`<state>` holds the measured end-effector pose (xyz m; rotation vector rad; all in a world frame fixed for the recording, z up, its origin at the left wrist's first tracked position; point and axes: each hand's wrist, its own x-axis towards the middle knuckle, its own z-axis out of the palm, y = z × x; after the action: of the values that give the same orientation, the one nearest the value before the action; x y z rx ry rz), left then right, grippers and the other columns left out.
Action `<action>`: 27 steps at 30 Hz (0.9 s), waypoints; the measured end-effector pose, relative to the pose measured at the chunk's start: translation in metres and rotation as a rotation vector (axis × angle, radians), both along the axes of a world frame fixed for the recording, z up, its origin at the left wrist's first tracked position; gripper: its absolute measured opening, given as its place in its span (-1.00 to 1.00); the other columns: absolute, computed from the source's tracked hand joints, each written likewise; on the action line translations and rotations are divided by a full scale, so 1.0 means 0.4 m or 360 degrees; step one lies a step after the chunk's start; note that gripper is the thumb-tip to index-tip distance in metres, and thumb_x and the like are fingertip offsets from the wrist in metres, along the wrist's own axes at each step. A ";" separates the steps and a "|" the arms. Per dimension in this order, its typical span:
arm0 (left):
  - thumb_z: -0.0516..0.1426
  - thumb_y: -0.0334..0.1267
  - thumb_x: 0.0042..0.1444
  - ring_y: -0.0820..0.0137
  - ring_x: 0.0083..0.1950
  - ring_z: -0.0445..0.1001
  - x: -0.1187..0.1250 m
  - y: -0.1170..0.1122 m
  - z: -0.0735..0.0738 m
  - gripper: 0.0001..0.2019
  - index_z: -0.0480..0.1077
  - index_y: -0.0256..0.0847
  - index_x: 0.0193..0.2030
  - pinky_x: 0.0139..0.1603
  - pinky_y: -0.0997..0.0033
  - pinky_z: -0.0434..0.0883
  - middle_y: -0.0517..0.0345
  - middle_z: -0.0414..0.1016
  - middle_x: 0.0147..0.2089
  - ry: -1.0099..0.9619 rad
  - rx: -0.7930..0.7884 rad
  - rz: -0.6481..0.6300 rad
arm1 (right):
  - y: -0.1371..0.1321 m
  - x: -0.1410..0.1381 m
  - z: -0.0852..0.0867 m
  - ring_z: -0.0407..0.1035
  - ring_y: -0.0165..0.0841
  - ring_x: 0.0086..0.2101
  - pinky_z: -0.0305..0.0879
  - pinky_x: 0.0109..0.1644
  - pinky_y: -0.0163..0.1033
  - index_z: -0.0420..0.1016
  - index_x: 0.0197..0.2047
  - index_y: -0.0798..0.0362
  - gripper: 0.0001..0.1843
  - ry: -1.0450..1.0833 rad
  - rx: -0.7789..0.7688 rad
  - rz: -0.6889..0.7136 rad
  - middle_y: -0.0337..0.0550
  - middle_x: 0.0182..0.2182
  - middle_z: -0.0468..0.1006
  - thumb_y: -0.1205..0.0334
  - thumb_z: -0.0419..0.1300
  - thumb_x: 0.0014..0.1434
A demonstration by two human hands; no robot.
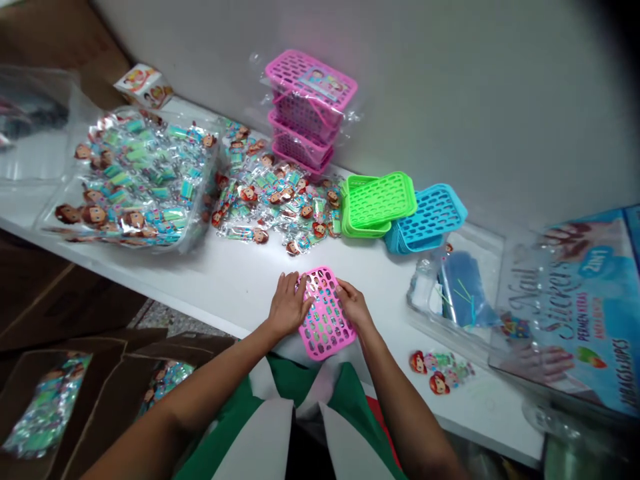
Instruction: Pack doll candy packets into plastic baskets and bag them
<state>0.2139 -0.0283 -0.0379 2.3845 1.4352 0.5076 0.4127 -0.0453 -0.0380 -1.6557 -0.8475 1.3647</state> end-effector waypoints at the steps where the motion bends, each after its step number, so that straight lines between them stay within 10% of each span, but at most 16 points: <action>1: -0.02 -0.11 0.22 0.02 0.39 -0.05 0.002 0.005 0.004 -0.42 0.07 -0.38 0.32 0.34 -0.15 -0.08 -0.28 0.12 0.32 0.0037 0.0009 -0.0045 | 0.002 0.000 0.004 0.47 -0.24 -0.17 0.39 -0.06 -0.10 0.52 -0.04 0.04 -0.59 0.0024 -0.0001 -0.0018 -0.11 -0.13 0.60 0.05 0.18 0.08; 6: -0.11 -0.27 0.25 0.14 0.44 -0.21 0.032 0.022 0.024 -0.47 -0.01 -0.31 0.36 0.37 -0.06 -0.11 -0.14 0.00 0.39 0.0199 -0.0050 -0.0505 | 0.010 0.005 0.008 0.47 -0.26 -0.17 0.38 -0.05 -0.13 0.54 -0.07 0.03 -0.63 0.0067 0.0037 -0.0089 -0.14 -0.15 0.60 0.10 0.19 0.06; 12: 0.07 0.21 0.03 -0.09 0.43 -0.33 0.103 -0.013 0.048 -0.10 -0.09 -0.30 0.39 0.30 -0.30 -0.30 -0.27 -0.22 0.43 0.0256 -0.0089 -0.0225 | -0.003 -0.004 -0.011 0.43 -0.26 -0.11 0.34 0.01 -0.10 0.52 -0.02 -0.03 -0.66 -0.0335 0.0212 -0.0040 -0.12 -0.09 0.55 0.13 0.08 0.18; 20: 0.15 0.24 -0.07 -0.14 0.42 -0.31 0.121 -0.012 0.054 -0.09 0.00 -0.12 0.37 0.28 -0.33 -0.31 -0.23 -0.27 0.44 0.0265 -0.0123 -0.0217 | 0.023 -0.025 0.039 0.25 -0.15 -0.02 0.15 0.08 0.00 0.55 -0.16 0.02 -0.74 -0.1274 0.0277 0.0093 0.00 -0.04 0.44 0.20 0.06 0.20; 27: 0.14 0.28 -0.08 -0.12 0.43 -0.30 0.122 -0.015 0.049 -0.08 0.01 -0.10 0.36 0.29 -0.31 -0.31 -0.18 -0.24 0.44 0.0250 -0.0160 -0.0164 | 0.137 -0.005 0.008 0.38 -0.33 -0.35 0.31 -0.20 -0.22 0.54 -0.36 0.04 -0.73 -0.0102 0.0031 0.0004 -0.19 -0.44 0.53 0.02 0.18 0.08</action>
<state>0.2628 -0.0342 -0.0184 2.4476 1.3565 0.2213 0.4107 0.0096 -0.0349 -1.6917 -0.8976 1.3069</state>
